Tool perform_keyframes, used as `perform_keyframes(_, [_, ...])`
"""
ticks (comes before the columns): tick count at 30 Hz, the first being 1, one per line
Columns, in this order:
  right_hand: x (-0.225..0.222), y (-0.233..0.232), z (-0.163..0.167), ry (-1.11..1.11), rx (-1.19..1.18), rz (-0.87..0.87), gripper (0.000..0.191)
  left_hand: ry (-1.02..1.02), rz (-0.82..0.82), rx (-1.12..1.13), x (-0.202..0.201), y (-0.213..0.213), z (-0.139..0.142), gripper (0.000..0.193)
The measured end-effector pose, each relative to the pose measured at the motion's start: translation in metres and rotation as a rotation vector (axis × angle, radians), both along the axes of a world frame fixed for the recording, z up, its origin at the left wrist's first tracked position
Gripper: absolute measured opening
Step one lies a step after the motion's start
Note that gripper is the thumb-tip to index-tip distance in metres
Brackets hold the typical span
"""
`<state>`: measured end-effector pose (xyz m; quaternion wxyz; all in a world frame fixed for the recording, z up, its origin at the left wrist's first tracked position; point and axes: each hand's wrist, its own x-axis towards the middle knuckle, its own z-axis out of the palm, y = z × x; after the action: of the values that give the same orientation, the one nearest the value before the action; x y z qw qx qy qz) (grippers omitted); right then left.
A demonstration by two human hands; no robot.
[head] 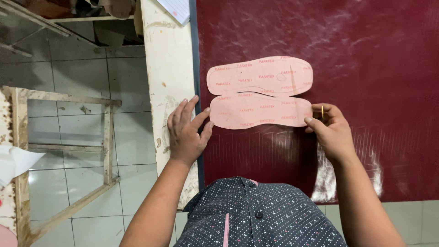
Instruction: The person spreads a large red material sheet over the work table, then picks up pink paper shoe patterns from a nearby table and lays them on the sheet. They hold the patterns flat with one hand and trace around their edges with a pointed stylus, repositioning the patterns to trace additional outlines on the sheet.
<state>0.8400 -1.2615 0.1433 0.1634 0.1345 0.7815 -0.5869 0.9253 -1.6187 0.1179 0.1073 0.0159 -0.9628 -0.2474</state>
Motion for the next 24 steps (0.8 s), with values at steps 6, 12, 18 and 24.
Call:
perform_keyframes(6, [-0.054, -0.007, 0.008, 0.081, -0.173, -0.12, 0.028, -0.025, 0.008, -0.021, -0.005, 0.001, 0.005, 0.042])
perform_keyframes(12, [-0.144, -0.04, -0.006, 0.257, -0.277, -0.091, 0.024, 0.006, 0.017, -0.003, -0.008, 0.001, 0.009, 0.042])
perform_keyframes(18, [-0.175, -0.059, -0.022, 0.342, 0.118, -0.064, 0.025, 0.015, 0.031, 0.006, -0.011, 0.001, 0.016, 0.043])
perform_keyframes(24, [-0.173, -0.06, -0.015, 0.287, 0.243, -0.08, 0.029, -0.032, 0.104, 0.061, -0.024, 0.004, 0.029, 0.03])
